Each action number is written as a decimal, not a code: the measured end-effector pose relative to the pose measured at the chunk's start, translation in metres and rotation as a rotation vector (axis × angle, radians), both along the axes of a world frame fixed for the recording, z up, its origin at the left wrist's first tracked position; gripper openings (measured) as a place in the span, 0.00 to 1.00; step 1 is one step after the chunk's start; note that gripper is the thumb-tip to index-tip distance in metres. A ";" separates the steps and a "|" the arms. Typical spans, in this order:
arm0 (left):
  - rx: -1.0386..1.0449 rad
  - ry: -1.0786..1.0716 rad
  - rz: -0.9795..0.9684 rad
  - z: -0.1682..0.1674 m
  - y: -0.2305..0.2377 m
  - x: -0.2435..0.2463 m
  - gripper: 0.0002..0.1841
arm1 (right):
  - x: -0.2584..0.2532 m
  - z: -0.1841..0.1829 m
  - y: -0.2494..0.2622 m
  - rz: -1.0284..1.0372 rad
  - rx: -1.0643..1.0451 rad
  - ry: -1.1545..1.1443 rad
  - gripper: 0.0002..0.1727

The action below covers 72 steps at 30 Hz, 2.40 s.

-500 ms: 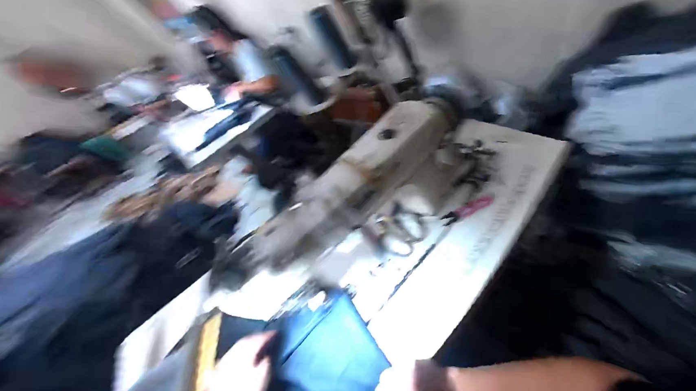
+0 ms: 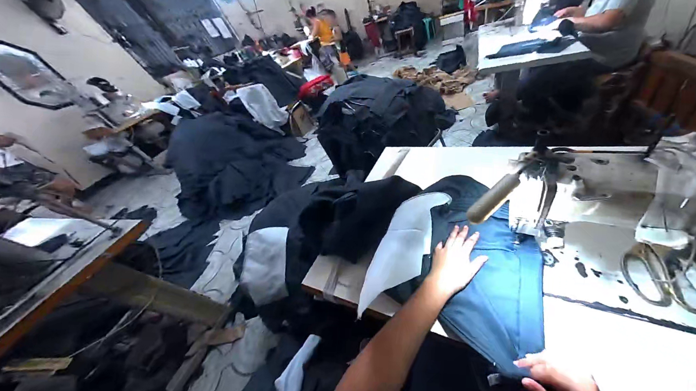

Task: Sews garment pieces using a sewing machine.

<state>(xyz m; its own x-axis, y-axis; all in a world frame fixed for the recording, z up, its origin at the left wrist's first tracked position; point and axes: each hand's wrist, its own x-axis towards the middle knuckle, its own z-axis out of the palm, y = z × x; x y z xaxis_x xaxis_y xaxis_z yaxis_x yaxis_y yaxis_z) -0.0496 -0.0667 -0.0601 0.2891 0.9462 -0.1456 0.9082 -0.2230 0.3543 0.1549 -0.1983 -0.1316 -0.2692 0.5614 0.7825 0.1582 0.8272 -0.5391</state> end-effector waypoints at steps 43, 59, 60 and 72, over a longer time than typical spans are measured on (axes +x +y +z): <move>-0.070 0.083 -0.059 -0.003 0.007 0.029 0.34 | 0.029 0.070 0.110 -0.369 -0.725 -0.891 0.29; 0.805 -0.389 -0.576 -0.072 -0.117 -0.024 0.13 | 0.058 0.066 0.003 -0.042 -0.502 -0.103 0.10; 0.797 -0.519 -0.558 -0.055 -0.111 -0.020 0.11 | 0.049 0.080 0.005 -0.012 -0.239 -0.249 0.10; 0.732 -0.401 -0.227 0.074 -0.038 -0.027 0.14 | 0.020 0.234 0.049 -0.259 0.655 -1.102 0.09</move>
<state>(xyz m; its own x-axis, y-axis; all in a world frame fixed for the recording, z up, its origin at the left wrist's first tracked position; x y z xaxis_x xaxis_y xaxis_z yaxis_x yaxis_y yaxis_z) -0.0762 -0.1043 0.0143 0.3814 0.6754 0.6312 0.6511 -0.6809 0.3353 0.1750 -0.1493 0.1020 -0.8819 0.2949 0.3678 0.4488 0.7641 0.4634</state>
